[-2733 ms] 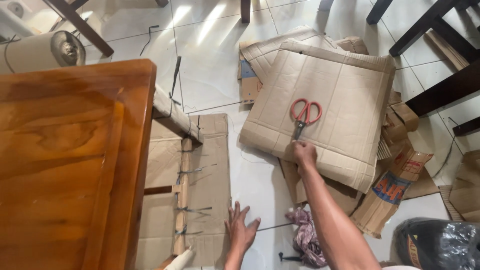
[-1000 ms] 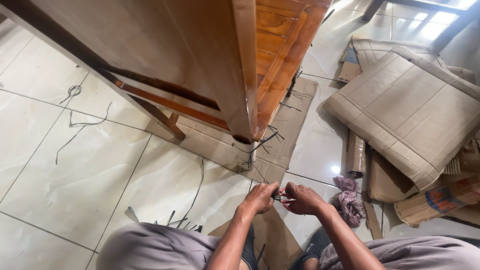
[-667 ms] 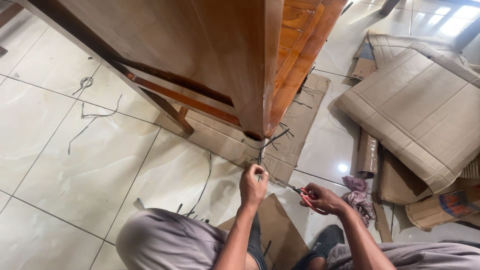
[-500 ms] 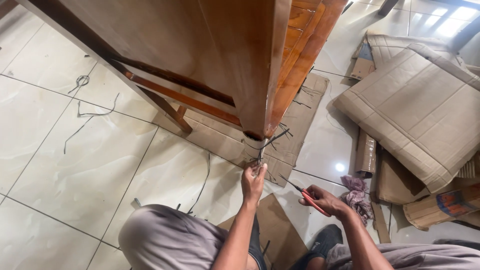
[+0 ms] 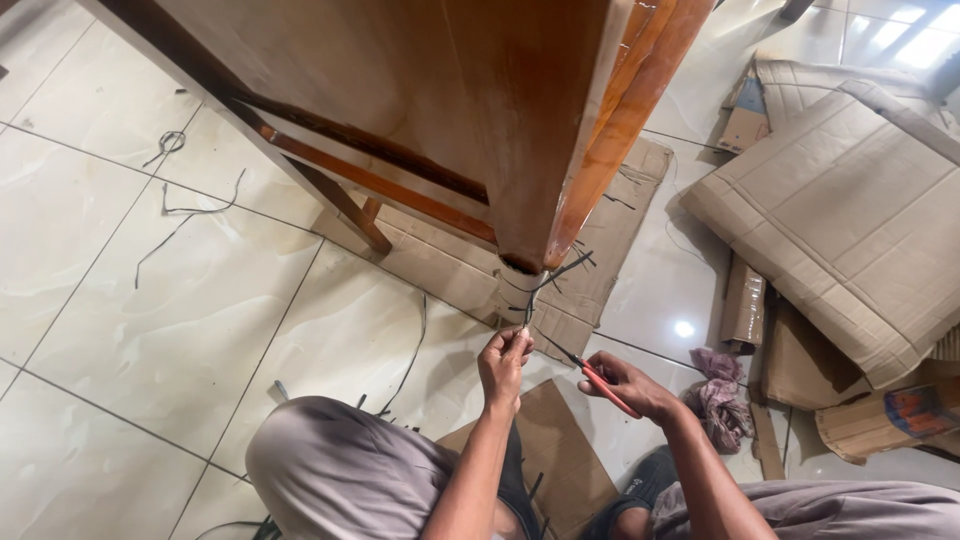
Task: Wrapping a wooden chair leg with cardboard and securing it with plastic ties for protection
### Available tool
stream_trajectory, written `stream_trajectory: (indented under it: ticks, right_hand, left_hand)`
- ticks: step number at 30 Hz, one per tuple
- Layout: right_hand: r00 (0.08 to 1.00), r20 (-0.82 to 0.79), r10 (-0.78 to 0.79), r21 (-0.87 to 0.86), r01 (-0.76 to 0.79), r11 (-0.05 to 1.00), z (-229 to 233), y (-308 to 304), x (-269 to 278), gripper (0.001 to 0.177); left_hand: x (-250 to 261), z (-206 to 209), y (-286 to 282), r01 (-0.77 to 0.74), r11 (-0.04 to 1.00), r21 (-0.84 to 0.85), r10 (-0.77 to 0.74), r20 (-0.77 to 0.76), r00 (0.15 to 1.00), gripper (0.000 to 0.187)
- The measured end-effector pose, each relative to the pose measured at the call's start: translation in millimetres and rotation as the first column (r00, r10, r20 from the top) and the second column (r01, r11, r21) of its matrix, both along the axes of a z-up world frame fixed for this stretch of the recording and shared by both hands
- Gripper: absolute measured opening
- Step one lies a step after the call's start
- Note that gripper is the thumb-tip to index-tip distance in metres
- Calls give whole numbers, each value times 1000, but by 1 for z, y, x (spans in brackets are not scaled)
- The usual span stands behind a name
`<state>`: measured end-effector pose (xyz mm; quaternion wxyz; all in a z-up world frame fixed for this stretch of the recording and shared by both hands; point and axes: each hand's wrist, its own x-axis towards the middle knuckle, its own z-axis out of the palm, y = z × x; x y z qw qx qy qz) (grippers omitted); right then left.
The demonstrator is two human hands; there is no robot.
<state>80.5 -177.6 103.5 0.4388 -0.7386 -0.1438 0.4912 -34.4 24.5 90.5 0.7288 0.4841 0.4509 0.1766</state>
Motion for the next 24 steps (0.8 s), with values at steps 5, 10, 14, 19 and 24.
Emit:
stream_trajectory:
  ticks: [5, 10, 14, 19, 24]
  right_hand:
    - [992, 85, 90, -28, -88, 996, 0, 20, 2, 46]
    - [968, 178, 178, -85, -166, 983, 17, 36, 2, 43]
    - [947, 237, 218, -125, -193, 973, 22, 44, 5, 40]
    - [941, 268, 208, -114, -184, 976, 37, 46, 6, 35]
    - [943, 265, 199, -103, -177, 979, 38, 43, 6, 29]
  left_hand:
    - [-2, -8, 2, -24, 998, 56, 25, -18, 1000, 11]
    - [-4, -8, 6, -20, 992, 127, 29, -72, 997, 7]
    - [-8, -2, 9, 15, 980, 197, 9, -122, 992, 7]
    - [-10, -4, 15, 81, 966, 246, -41, -163, 986, 9]
    - [-11, 2, 15, 93, 969, 228, -58, -158, 986, 12]
